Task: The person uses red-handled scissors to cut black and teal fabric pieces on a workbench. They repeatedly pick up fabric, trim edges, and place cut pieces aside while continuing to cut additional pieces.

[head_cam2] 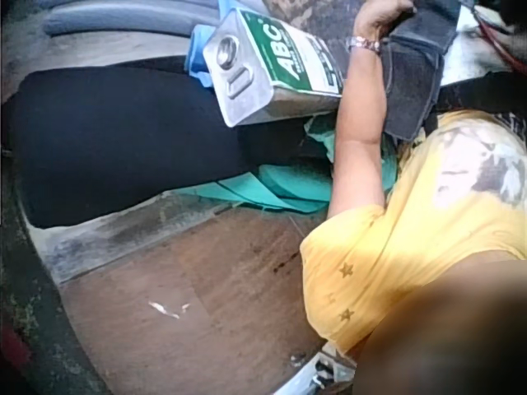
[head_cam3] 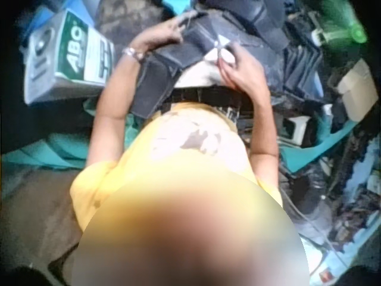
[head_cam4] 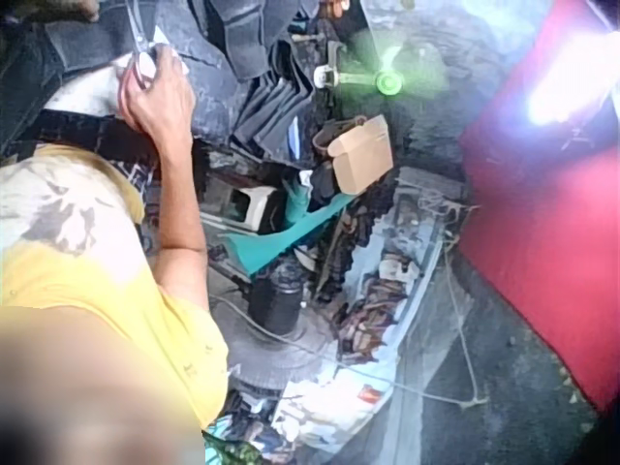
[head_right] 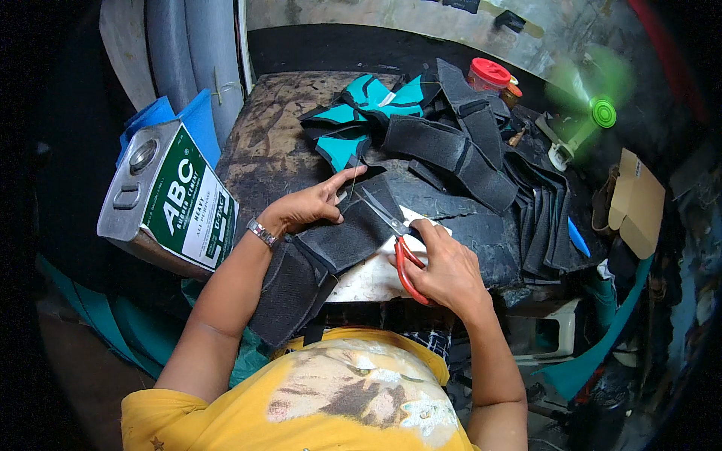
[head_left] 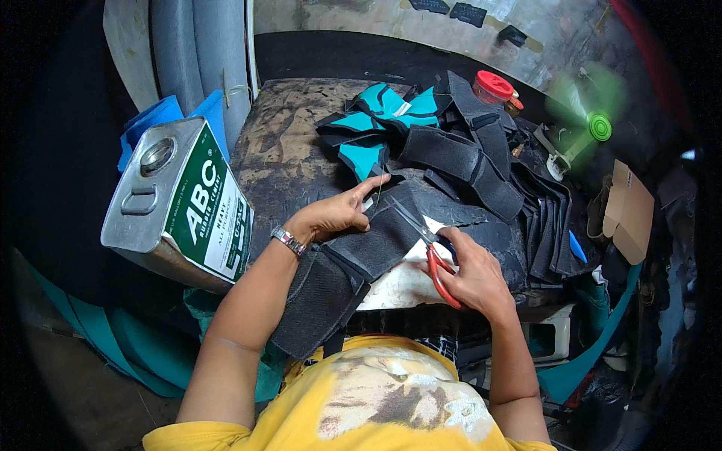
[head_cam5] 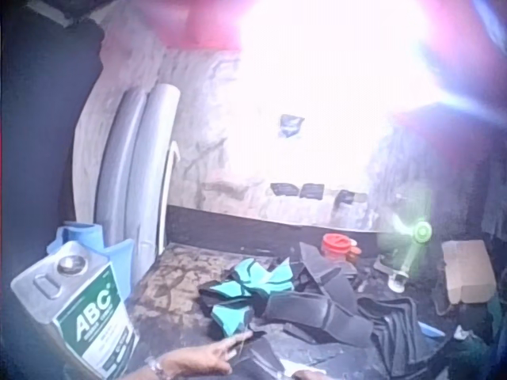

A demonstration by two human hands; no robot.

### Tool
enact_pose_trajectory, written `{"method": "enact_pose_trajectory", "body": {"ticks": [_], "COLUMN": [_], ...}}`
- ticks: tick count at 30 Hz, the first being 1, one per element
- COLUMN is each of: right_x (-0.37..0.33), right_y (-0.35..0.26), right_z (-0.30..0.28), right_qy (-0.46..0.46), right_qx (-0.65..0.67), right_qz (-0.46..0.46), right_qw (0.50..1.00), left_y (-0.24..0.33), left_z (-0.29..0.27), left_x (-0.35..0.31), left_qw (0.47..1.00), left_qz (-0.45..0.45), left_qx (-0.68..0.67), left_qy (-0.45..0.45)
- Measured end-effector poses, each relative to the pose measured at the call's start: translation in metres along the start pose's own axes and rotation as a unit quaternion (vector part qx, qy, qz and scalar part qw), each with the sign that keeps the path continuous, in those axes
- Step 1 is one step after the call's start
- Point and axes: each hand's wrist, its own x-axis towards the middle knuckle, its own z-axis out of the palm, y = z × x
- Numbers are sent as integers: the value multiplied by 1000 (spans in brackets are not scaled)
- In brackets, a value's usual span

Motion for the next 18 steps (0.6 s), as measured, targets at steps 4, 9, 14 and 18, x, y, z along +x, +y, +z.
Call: {"method": "enact_pose_trajectory", "body": {"ticks": [4, 9, 14, 18], "right_x": [14, 31, 43, 46], "right_y": [-5, -7, -8, -7], "right_z": [3, -2, -11, -20], "right_qy": [-22, -32, -42, -49], "right_qx": [-85, -93, -110, -147], "right_qz": [-2, -25, -71, -116], "right_qw": [996, 995, 991, 981], "left_y": [-4, -11, -15, -16], "left_z": [-2, -7, -5, -7], "left_x": [1, 6, 8, 9], "left_qw": [998, 998, 994, 995], "left_qz": [40, 50, 92, 89], "left_qx": [-49, -29, -44, -33], "left_qy": [-16, -34, -31, -25]}}
